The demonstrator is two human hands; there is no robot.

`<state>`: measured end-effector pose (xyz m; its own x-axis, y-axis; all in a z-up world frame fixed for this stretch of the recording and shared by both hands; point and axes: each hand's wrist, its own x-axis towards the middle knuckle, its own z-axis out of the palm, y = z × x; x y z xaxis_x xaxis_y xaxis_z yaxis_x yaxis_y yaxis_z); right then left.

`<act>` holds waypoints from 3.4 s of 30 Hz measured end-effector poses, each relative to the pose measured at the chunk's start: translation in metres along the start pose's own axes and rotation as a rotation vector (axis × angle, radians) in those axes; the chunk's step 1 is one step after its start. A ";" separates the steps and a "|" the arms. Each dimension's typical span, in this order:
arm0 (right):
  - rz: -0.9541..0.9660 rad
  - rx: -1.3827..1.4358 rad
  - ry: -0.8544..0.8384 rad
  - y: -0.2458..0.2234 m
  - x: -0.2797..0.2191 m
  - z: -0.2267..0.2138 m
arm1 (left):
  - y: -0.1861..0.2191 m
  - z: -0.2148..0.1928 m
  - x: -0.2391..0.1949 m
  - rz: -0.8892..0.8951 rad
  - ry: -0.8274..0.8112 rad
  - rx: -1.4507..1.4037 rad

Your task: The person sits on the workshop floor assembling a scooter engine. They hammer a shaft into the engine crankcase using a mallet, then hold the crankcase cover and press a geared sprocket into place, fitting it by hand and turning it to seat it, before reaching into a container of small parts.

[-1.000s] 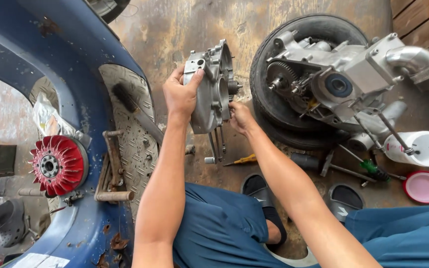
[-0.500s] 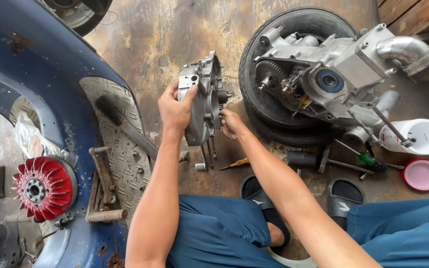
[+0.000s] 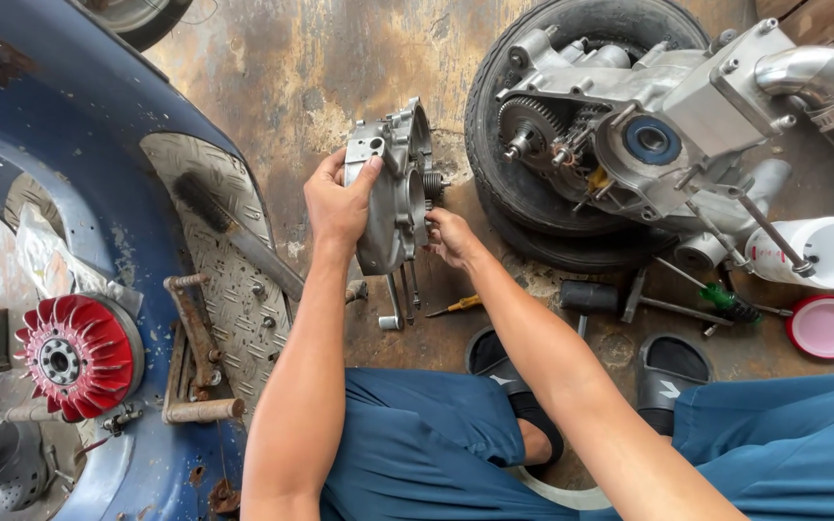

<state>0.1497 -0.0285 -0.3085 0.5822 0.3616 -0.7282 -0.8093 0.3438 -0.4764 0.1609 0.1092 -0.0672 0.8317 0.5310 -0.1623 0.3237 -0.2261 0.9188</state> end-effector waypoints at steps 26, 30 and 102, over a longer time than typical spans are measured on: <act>-0.310 -0.508 0.335 -0.079 -0.183 -0.062 | 0.037 0.153 -0.104 0.724 -0.128 0.364; -0.396 -0.525 0.418 -0.132 -0.262 -0.069 | 0.024 0.201 -0.107 0.707 -0.066 0.325; -0.757 -0.938 0.124 -0.290 -0.399 -0.090 | 0.063 0.223 -0.108 0.399 -0.222 0.158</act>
